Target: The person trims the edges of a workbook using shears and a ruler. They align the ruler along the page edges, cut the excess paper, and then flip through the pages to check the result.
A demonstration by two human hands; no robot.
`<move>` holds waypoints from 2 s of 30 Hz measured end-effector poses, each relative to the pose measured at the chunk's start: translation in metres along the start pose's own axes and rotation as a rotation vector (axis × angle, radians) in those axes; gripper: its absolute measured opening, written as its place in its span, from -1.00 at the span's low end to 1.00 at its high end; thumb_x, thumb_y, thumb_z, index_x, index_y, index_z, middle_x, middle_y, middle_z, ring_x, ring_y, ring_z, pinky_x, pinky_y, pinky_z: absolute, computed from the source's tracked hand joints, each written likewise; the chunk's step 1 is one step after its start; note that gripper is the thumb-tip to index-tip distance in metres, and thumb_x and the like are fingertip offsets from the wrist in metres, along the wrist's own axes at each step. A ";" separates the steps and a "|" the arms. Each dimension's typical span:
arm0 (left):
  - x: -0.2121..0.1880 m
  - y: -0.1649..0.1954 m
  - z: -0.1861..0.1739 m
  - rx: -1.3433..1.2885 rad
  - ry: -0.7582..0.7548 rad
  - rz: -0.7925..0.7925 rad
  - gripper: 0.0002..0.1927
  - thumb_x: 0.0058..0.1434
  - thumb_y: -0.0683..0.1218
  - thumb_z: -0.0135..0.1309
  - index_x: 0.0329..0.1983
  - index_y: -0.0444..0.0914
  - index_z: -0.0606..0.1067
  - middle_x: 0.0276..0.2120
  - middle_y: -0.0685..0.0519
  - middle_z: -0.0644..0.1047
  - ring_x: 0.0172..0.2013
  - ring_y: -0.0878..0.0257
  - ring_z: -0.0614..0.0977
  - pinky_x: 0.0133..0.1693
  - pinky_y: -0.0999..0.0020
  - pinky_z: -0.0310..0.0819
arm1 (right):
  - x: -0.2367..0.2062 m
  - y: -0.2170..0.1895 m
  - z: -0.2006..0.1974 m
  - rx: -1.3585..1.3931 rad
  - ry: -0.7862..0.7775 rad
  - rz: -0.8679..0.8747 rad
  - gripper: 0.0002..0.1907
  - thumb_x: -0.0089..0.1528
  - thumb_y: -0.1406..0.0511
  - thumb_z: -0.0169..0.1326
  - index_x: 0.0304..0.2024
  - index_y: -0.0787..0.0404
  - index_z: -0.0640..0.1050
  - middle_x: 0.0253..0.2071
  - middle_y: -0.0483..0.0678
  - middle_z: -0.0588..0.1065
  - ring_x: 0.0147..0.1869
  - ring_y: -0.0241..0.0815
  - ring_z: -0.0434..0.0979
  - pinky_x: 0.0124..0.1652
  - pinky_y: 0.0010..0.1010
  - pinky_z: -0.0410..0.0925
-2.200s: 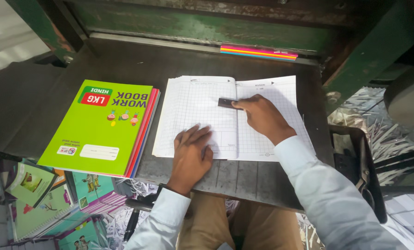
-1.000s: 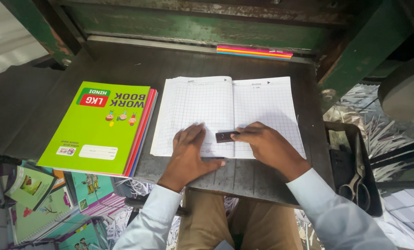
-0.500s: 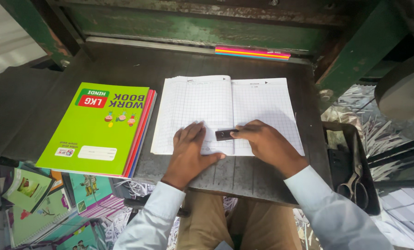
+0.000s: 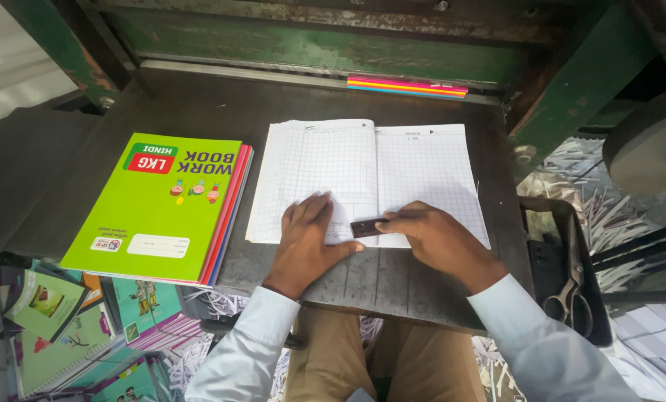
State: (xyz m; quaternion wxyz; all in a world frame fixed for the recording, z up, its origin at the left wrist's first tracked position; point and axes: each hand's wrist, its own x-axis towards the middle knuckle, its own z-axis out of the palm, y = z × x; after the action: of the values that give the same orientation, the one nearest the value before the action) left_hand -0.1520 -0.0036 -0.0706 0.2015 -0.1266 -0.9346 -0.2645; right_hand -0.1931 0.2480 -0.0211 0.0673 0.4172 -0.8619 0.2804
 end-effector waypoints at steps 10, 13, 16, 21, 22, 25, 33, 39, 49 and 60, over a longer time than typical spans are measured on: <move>-0.001 -0.003 0.000 -0.007 0.015 -0.001 -0.08 -0.15 0.22 0.43 0.15 -0.47 0.46 0.25 -0.25 0.40 0.29 -0.10 0.34 0.31 -0.11 0.03 | -0.008 -0.011 -0.003 -0.025 -0.036 0.011 -0.47 0.05 0.58 0.04 0.00 0.10 0.66 0.03 0.04 0.60 0.07 0.08 0.57 0.05 -0.19 0.43; -0.002 -0.005 0.002 0.002 0.028 0.015 -0.10 -0.14 0.17 0.43 0.16 -0.49 0.46 0.26 -0.27 0.40 0.31 -0.11 0.33 0.31 -0.10 0.03 | -0.009 -0.012 -0.006 -0.007 -0.048 -0.028 -0.45 0.03 0.59 0.03 0.01 0.10 0.66 0.05 0.06 0.60 0.07 0.10 0.56 0.05 -0.18 0.42; 0.000 -0.006 0.003 -0.001 0.014 0.018 -0.09 -0.15 0.16 0.43 0.16 -0.49 0.45 0.27 -0.26 0.39 0.31 -0.10 0.33 0.32 -0.10 0.04 | -0.012 -0.011 -0.008 0.027 -0.049 0.009 -0.48 0.05 0.58 0.05 0.01 0.08 0.66 0.04 0.04 0.61 0.09 0.07 0.58 0.07 -0.19 0.43; 0.003 0.000 -0.002 0.009 -0.044 -0.019 -0.04 -0.12 0.21 0.42 0.18 -0.51 0.41 0.28 -0.29 0.35 0.33 -0.15 0.28 0.32 -0.13 -0.01 | -0.019 -0.001 -0.012 0.132 -0.129 0.116 -0.52 0.11 0.54 0.05 0.02 0.05 0.65 -0.04 -0.01 0.63 0.09 0.01 0.60 0.07 -0.24 0.44; 0.004 0.003 -0.003 0.021 -0.060 -0.028 -0.02 -0.12 0.23 0.42 0.18 -0.52 0.40 0.28 -0.31 0.34 0.33 -0.16 0.27 0.32 -0.15 -0.03 | -0.022 0.002 -0.013 0.149 -0.144 0.144 -0.52 0.12 0.54 0.05 0.03 0.05 0.65 -0.05 -0.01 0.64 0.09 0.00 0.61 0.06 -0.25 0.43; 0.005 0.010 -0.006 0.056 -0.074 -0.057 0.03 -0.19 0.26 0.41 0.17 -0.53 0.38 0.30 -0.32 0.29 0.34 -0.15 0.21 0.30 -0.19 -0.11 | -0.025 0.011 -0.013 0.162 -0.087 0.123 -0.54 0.16 0.52 0.02 0.05 0.08 0.64 -0.02 0.04 0.61 0.09 0.00 0.61 0.07 -0.29 0.43; 0.011 0.018 0.005 0.048 -0.071 0.116 -0.04 -0.08 0.28 0.35 0.19 -0.50 0.43 0.31 -0.29 0.32 0.39 -0.15 0.19 0.38 -0.20 -0.23 | -0.023 0.043 -0.011 0.193 0.120 0.327 -0.58 0.23 0.43 0.08 0.16 0.13 0.57 0.01 0.05 0.62 -0.06 -0.16 0.65 -0.09 -0.36 0.46; 0.010 0.013 0.011 -0.038 -0.077 0.227 -0.24 0.00 0.25 0.31 0.06 -0.43 0.55 0.26 -0.16 0.44 0.38 -0.08 0.28 0.42 -0.12 -0.07 | -0.014 0.063 0.001 0.060 0.427 0.608 -0.55 0.22 0.39 0.15 0.19 0.15 0.58 -0.03 0.06 0.63 -0.20 -0.03 0.63 -0.19 -0.29 0.43; 0.010 0.027 -0.025 -0.084 -0.065 0.259 -0.31 0.10 0.25 0.25 0.02 -0.43 0.57 0.18 -0.16 0.50 0.34 -0.06 0.34 0.39 -0.11 -0.01 | -0.021 0.071 -0.025 -0.385 0.644 0.458 -0.68 0.21 0.39 0.23 0.03 0.29 0.64 -0.04 0.24 0.60 0.04 0.24 0.60 0.10 -0.11 0.42; 0.009 0.034 -0.032 -0.170 -0.006 0.268 -0.53 0.25 0.13 0.19 -0.04 -0.36 0.61 0.13 -0.10 0.54 0.30 -0.02 0.40 0.38 -0.07 0.04 | -0.027 0.064 -0.030 -0.343 0.617 0.550 -0.72 0.19 0.37 0.23 -0.03 0.28 0.66 -0.04 0.23 0.60 0.05 0.24 0.59 0.10 -0.11 0.41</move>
State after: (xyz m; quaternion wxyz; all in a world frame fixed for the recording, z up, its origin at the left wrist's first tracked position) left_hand -0.1384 0.0088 -0.0267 0.2209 -0.2674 -0.8841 -0.3132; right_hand -0.2280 0.3142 -0.0328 0.3125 0.0520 -0.9143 0.2523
